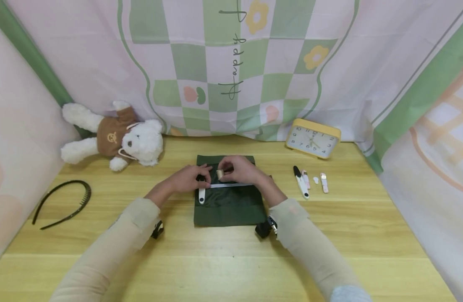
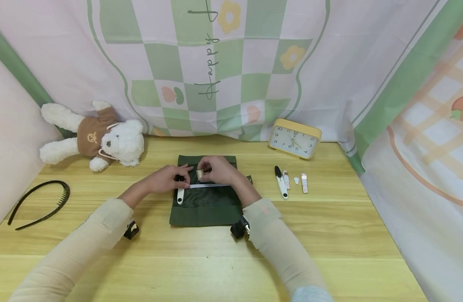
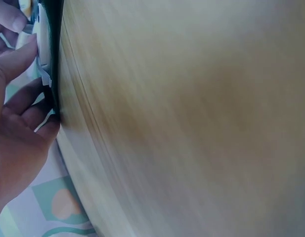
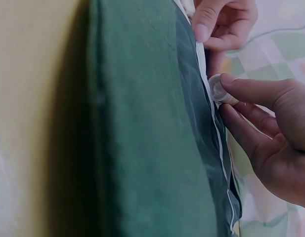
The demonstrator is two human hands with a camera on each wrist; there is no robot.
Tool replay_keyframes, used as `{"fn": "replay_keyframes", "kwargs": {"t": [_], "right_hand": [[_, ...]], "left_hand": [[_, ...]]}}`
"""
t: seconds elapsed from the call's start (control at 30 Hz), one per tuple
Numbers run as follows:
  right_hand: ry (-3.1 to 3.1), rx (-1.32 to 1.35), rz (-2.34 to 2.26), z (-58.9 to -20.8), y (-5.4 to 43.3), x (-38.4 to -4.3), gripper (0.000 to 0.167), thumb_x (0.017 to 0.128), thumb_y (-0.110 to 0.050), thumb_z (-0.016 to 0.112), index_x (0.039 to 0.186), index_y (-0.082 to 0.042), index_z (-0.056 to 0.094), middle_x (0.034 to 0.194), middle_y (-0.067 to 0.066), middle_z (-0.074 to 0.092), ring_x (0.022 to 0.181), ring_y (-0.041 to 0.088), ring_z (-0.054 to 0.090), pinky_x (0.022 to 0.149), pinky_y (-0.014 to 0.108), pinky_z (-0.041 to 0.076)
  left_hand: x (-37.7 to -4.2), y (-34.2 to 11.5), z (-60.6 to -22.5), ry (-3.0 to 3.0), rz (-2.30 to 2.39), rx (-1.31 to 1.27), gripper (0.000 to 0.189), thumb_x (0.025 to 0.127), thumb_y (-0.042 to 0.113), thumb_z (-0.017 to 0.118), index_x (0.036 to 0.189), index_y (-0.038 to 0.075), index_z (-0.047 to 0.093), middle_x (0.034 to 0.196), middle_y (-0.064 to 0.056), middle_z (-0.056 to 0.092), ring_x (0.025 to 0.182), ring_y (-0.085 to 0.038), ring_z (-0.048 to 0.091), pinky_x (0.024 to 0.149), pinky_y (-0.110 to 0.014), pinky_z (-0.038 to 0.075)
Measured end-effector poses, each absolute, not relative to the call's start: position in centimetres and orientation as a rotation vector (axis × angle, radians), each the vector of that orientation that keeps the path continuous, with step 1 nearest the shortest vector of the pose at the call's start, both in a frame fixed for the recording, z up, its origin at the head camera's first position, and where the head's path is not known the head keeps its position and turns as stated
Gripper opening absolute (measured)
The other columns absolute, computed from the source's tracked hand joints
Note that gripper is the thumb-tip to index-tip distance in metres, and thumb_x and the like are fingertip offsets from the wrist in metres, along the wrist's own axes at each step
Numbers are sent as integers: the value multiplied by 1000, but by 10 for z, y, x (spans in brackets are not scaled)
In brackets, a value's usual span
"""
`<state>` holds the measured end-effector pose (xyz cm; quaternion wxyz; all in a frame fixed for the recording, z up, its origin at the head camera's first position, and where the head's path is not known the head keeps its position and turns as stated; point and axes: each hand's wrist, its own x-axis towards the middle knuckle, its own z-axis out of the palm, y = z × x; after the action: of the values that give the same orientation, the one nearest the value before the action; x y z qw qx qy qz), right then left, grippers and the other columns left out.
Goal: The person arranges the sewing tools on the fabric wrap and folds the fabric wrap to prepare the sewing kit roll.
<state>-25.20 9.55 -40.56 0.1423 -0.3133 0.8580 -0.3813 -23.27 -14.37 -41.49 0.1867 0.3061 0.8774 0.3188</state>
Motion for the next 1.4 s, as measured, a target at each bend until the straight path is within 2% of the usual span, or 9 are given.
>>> {"fn": "replay_keyframes", "kwargs": {"t": [0.17, 0.33, 0.57, 0.73, 0.8, 0.9, 1.03, 1.27, 1.4], "right_hand": [[2479, -921, -1070, -408, 90, -252, 27, 89, -7, 80, 113, -4, 69, 111, 9, 70, 108, 25, 67, 92, 38, 55], [2472, -891, -1072, -410, 85, -252, 25, 88, -9, 81, 111, -7, 69, 111, 7, 71, 109, 24, 67, 95, 40, 53], [2475, -884, -1080, -411, 80, -251, 24, 87, -11, 83, 105, -7, 68, 108, 6, 71, 109, 24, 66, 96, 40, 52], [2482, -868, -1075, -413, 77, -251, 23, 87, -10, 83, 105, -8, 68, 108, 5, 71, 108, 24, 66, 95, 40, 52], [2472, -864, -1093, -414, 77, -252, 21, 88, -10, 82, 104, -8, 69, 108, 5, 71, 108, 23, 66, 95, 40, 52], [2439, -843, -1160, -415, 79, -253, 13, 90, -8, 79, 101, -7, 71, 105, 6, 71, 103, 22, 68, 90, 39, 54], [2406, -813, -1229, -415, 79, -254, 4, 93, -9, 75, 96, -7, 73, 101, 6, 72, 94, 19, 69, 82, 36, 55], [2426, -786, -1229, -414, 78, -254, 4, 94, -10, 75, 96, -6, 74, 99, 6, 72, 95, 19, 69, 84, 37, 54], [2407, -801, -1224, -414, 81, -255, 3, 95, -9, 73, 96, -6, 75, 95, 4, 73, 90, 19, 68, 83, 36, 53]], "left_hand": [[-234, -144, -418, 2470, 913, 895, 9, 100, 15, 68, 91, 17, 68, 149, -16, 52, 151, -39, 21, 119, -57, 19], [-236, -143, -419, 2467, 931, 937, 11, 99, 11, 67, 89, 15, 64, 120, -7, 70, 150, -39, 25, 120, -56, 18], [-235, -142, -418, 2459, 940, 959, 10, 100, 8, 66, 91, 14, 64, 100, -1, 72, 149, -41, 26, 119, -56, 20], [-234, -142, -417, 2466, 920, 973, 10, 100, 8, 65, 92, 14, 64, 81, 3, 67, 148, -42, 26, 119, -54, 23], [-234, -142, -417, 2466, 919, 970, 11, 100, 8, 65, 91, 14, 63, 82, 2, 67, 148, -42, 26, 119, -54, 23], [-234, -142, -416, 2462, 931, 962, 12, 100, 8, 65, 91, 14, 63, 99, -4, 72, 148, -41, 26, 119, -54, 23], [-234, -142, -415, 2460, 941, 960, 12, 101, 7, 64, 91, 13, 63, 118, -9, 71, 148, -41, 27, 118, -54, 24], [-234, -142, -415, 2458, 939, 928, 11, 102, 8, 62, 93, 14, 62, 132, -13, 65, 149, -41, 26, 118, -53, 26], [-234, -142, -417, 2458, 939, 927, 10, 103, 9, 61, 94, 14, 62, 131, -13, 65, 149, -40, 25, 117, -53, 28]]}}
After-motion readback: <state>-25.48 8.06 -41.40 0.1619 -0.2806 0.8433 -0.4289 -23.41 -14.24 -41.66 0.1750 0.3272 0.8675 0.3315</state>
